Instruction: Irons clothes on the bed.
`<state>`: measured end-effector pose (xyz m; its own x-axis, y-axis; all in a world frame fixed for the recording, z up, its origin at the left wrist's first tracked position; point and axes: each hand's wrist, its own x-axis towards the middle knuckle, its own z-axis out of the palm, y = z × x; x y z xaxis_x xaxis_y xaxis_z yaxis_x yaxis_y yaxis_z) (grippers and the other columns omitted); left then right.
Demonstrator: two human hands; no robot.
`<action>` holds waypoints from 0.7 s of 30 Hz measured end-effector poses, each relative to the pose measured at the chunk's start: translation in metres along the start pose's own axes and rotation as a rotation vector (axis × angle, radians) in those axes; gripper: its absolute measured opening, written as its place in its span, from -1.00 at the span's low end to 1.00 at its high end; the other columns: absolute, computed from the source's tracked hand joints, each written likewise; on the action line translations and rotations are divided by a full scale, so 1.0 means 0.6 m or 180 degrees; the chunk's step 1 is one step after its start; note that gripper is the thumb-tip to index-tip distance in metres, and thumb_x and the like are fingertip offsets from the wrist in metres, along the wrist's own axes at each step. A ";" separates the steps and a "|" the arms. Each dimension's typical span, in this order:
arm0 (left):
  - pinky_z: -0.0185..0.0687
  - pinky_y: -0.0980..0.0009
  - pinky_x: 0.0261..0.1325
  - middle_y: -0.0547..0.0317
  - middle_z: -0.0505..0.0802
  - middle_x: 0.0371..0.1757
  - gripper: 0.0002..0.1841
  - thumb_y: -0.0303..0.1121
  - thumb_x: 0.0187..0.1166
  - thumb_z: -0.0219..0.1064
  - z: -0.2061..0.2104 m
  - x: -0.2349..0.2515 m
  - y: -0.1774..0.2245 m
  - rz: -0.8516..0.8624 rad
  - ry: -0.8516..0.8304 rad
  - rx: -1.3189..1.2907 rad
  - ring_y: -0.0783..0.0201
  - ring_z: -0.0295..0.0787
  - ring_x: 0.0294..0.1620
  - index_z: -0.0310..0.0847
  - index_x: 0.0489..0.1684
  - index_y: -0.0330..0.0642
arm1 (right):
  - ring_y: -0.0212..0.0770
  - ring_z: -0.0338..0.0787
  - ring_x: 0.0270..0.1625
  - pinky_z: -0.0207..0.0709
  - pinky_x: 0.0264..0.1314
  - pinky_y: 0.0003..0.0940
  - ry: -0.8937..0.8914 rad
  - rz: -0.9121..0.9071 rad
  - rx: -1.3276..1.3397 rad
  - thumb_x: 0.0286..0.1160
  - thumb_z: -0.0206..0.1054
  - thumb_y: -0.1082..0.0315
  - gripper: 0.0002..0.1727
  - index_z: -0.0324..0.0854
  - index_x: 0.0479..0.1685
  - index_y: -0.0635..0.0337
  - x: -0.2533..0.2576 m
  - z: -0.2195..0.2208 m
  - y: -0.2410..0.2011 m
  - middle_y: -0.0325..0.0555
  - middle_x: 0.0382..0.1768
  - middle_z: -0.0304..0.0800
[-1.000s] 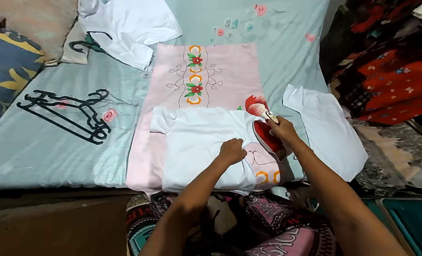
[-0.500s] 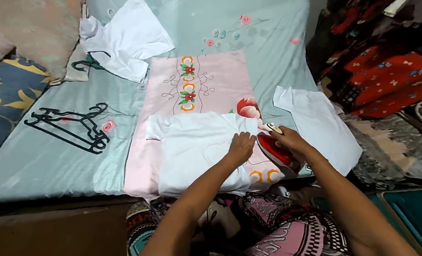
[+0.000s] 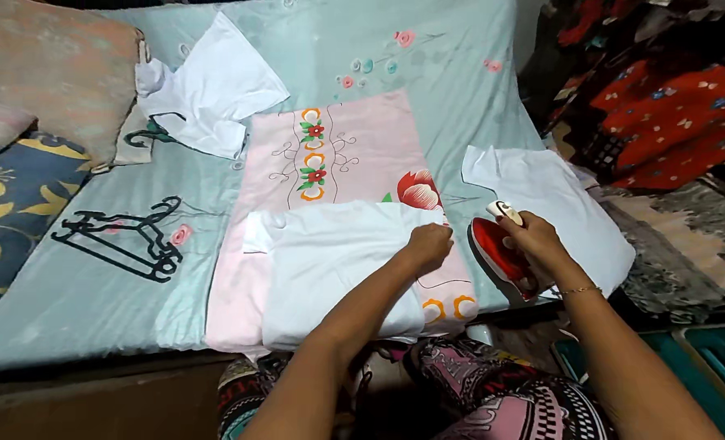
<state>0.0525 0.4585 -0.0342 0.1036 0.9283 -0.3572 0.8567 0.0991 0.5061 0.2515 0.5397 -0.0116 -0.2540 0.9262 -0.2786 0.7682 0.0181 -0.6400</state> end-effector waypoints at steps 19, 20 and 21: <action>0.47 -0.14 0.58 -0.35 0.77 0.33 -0.69 -0.52 0.72 0.19 -0.079 0.165 -0.130 -0.0235 0.1514 -0.1190 -0.22 0.67 0.47 0.66 0.32 -0.44 | -0.08 0.64 -0.35 0.55 -0.21 -0.04 -0.0113 0.0182 0.0020 0.76 0.24 -0.01 -0.52 0.58 0.22 0.29 0.013 0.004 0.017 0.10 -0.25 0.68; 0.47 -0.16 0.57 -0.33 0.78 0.31 -0.71 -0.51 0.71 0.21 -0.081 0.162 -0.141 -0.0391 0.1514 -0.1160 -0.22 0.67 0.46 0.69 0.29 -0.41 | -0.08 0.64 -0.36 0.54 -0.22 -0.04 -0.0096 0.0183 0.0023 0.76 0.24 -0.02 -0.52 0.58 0.22 0.28 0.015 0.003 0.019 0.09 -0.26 0.67; 0.49 -0.18 0.55 -0.32 0.80 0.28 -0.72 -0.51 0.69 0.24 -0.078 0.161 -0.152 -0.0453 0.1449 -0.1078 -0.23 0.69 0.43 0.72 0.25 -0.40 | -0.08 0.65 -0.36 0.55 -0.22 -0.04 -0.0076 0.0177 0.0036 0.76 0.25 -0.02 -0.52 0.58 0.21 0.28 0.018 0.003 0.021 0.09 -0.26 0.68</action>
<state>-0.0394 0.5559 -0.0783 -0.2923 0.9506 -0.1046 0.6293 0.2735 0.7274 0.2572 0.5493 -0.0242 -0.2250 0.9165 -0.3308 0.7749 -0.0375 -0.6310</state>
